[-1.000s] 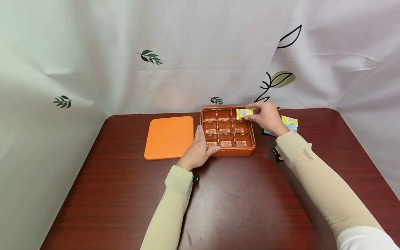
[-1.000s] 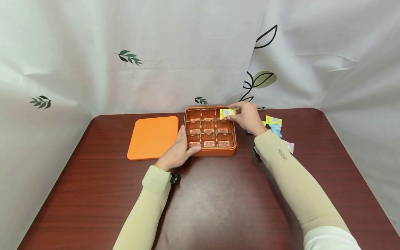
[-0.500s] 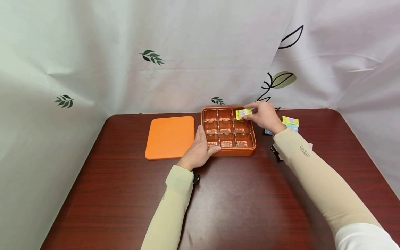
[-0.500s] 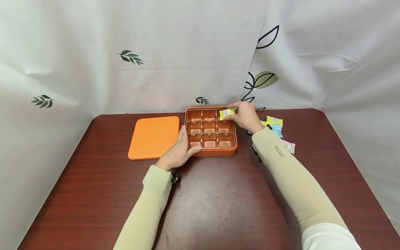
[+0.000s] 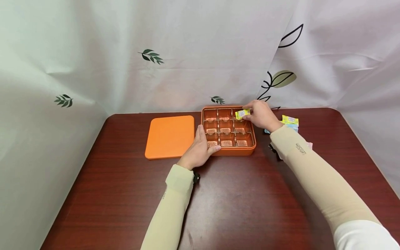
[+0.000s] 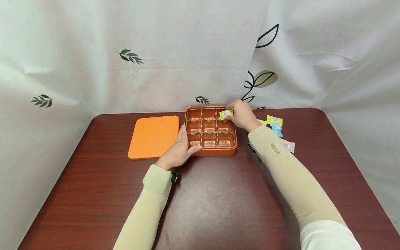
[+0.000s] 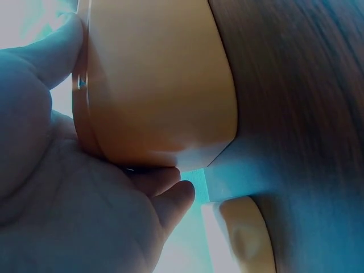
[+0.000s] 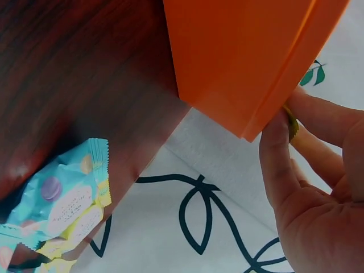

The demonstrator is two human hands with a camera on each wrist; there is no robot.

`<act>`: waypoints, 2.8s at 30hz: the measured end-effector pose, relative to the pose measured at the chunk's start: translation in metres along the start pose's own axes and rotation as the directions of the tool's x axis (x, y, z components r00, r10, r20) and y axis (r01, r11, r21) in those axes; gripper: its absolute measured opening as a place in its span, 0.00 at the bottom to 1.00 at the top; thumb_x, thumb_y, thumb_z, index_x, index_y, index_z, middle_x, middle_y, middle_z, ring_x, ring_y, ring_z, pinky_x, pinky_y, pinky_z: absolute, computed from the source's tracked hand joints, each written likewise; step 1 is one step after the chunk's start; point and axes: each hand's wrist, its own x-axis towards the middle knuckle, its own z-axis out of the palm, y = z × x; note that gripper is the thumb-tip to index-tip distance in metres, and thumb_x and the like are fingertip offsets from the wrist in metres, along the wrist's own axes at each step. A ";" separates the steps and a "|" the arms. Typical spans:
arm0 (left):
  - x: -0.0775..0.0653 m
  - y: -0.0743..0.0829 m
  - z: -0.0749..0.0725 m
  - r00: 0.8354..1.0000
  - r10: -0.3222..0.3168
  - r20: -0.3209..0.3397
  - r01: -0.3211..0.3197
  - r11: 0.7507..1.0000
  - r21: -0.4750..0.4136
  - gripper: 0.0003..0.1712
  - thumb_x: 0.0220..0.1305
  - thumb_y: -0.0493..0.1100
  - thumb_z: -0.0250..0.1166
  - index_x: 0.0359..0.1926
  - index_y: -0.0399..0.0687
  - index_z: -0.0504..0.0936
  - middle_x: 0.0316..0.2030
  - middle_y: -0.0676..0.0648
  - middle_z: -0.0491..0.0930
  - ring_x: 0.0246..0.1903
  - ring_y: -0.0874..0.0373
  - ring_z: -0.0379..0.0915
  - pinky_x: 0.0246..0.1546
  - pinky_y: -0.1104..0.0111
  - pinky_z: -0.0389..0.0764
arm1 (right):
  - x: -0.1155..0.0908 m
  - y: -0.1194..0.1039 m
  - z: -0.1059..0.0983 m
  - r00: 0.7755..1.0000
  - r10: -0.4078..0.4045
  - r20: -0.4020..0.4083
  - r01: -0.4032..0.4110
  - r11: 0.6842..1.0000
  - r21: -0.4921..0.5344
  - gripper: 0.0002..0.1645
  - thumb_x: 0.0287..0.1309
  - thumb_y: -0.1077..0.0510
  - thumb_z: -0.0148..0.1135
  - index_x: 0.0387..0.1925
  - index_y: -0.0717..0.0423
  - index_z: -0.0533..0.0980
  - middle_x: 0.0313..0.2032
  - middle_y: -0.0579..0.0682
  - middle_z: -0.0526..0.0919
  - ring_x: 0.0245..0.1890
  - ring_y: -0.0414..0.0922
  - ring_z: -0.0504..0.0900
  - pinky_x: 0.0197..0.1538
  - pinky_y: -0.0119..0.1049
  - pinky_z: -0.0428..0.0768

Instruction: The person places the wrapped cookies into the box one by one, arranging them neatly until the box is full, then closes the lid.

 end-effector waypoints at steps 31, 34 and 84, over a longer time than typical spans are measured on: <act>0.001 0.001 0.000 1.000 -0.014 0.007 0.014 1.000 0.009 0.60 0.73 0.60 0.57 0.77 0.34 0.24 0.78 0.35 0.23 0.77 0.50 0.21 0.75 0.60 0.42 | 0.016 -0.014 0.014 0.994 -0.048 0.094 0.057 0.994 -0.093 0.16 0.62 0.67 0.61 0.48 0.77 0.80 0.55 0.70 0.78 0.62 0.64 0.70 0.62 0.57 0.70; 0.000 0.001 0.000 1.000 -0.015 0.004 0.015 1.000 0.005 0.60 0.73 0.60 0.57 0.77 0.34 0.24 0.78 0.35 0.23 0.77 0.50 0.21 0.75 0.60 0.42 | 0.016 -0.015 0.015 0.994 -0.051 0.101 0.061 0.993 -0.104 0.17 0.62 0.67 0.62 0.50 0.77 0.79 0.54 0.70 0.78 0.61 0.63 0.70 0.62 0.56 0.71; 0.004 0.000 -0.001 1.000 -0.012 0.028 0.013 1.000 -0.004 0.59 0.74 0.60 0.56 0.76 0.36 0.23 0.78 0.36 0.21 0.77 0.52 0.19 0.75 0.60 0.41 | 0.013 -0.013 0.010 0.988 -0.091 0.123 0.114 0.974 -0.194 0.19 0.65 0.68 0.60 0.57 0.68 0.78 0.54 0.66 0.82 0.57 0.64 0.75 0.60 0.55 0.71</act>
